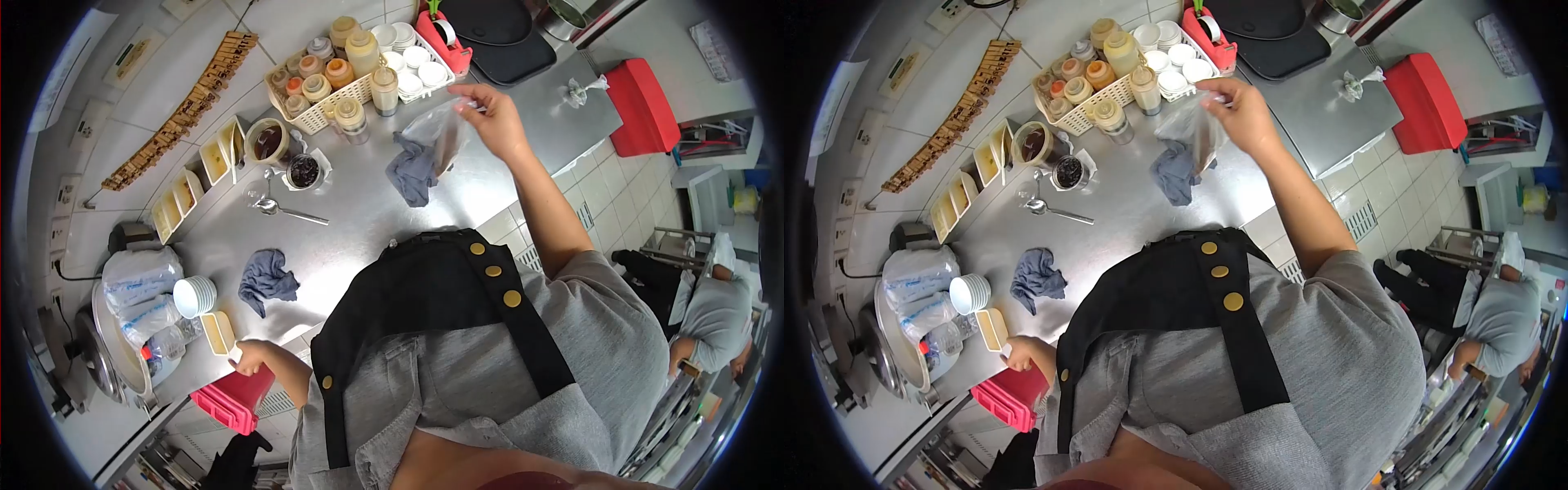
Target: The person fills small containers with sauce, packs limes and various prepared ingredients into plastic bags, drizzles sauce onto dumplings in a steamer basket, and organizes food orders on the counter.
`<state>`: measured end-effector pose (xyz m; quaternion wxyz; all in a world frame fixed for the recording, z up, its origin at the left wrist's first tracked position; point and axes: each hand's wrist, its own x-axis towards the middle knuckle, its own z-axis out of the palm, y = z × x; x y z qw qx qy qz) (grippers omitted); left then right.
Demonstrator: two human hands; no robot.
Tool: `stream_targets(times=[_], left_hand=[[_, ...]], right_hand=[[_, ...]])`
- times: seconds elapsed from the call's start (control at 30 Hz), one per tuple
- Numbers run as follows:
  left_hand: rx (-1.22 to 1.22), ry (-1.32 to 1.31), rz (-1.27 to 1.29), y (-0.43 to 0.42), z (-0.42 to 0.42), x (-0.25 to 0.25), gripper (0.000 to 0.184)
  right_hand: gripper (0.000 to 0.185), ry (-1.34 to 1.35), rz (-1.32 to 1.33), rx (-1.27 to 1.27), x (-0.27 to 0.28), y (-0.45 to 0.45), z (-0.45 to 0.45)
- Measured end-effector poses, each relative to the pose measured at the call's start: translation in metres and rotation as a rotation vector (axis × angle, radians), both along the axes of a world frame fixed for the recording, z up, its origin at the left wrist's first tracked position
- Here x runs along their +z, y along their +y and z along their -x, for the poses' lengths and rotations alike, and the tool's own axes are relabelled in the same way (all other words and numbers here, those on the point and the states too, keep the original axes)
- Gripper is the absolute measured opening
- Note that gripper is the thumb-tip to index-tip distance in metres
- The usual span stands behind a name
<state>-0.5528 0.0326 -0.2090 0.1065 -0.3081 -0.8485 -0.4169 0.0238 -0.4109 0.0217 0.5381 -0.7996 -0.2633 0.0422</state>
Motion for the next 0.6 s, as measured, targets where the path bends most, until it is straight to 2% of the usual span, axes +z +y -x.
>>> stream_targets(times=[0.07, 0.13, 0.17, 0.2, 0.23, 0.27, 0.33, 0.4, 0.47, 0.5, 0.57, 0.6], left_hand=[[-0.097, 0.028, 0.001, -0.021, -0.037, 0.029, 0.048], [-0.373, 0.028, -0.074, -0.026, -0.043, 0.031, 0.044], [-0.484, 0.082, -0.209, -0.023, -0.044, 0.026, 0.041], [-0.454, 0.160, -0.156, -0.044, -0.074, 0.056, 0.040], [-0.552, 0.173, -0.317, -0.043, -0.078, 0.053, 0.040], [-0.670, 0.196, -0.419, -0.045, -0.085, 0.062, 0.040], [-0.756, 0.090, -0.394, -0.050, -0.099, 0.078, 0.042], [-0.821, -0.081, -0.382, -0.046, -0.111, 0.085, 0.043], [-0.876, -0.180, -0.350, -0.049, -0.127, 0.098, 0.041], [-0.880, -0.185, -0.349, -0.055, -0.137, 0.109, 0.040], [-0.915, -0.225, -0.303, -0.057, -0.140, 0.113, 0.041], [-0.920, -0.197, -0.286, -0.063, -0.146, 0.121, 0.042]], right_hand=[[0.023, 0.035, 0.007, -0.102, -0.016, -0.009, -0.024], [0.021, 0.081, -0.047, -0.131, -0.038, -0.019, -0.056], [0.021, 0.072, -0.051, -0.175, -0.041, -0.022, -0.067], [0.021, 0.062, -0.060, -0.211, -0.042, -0.024, -0.077], [0.021, 0.043, -0.021, -0.235, -0.042, -0.025, -0.088], [0.021, 0.029, 0.015, -0.246, -0.045, -0.025, -0.100], [0.022, 0.038, -0.080, -0.156, -0.068, -0.021, -0.131], [0.048, -0.153, 0.197, 0.015, -0.133, -0.037, -0.200], [0.083, -0.500, 0.467, -0.247, -0.124, -0.026, -0.172], [0.083, -0.503, 0.457, -0.218, -0.116, -0.021, -0.159], [0.105, -0.665, 0.568, -0.363, -0.095, -0.002, -0.122], [0.105, -0.670, 0.552, -0.337, -0.091, 0.004, -0.106]])
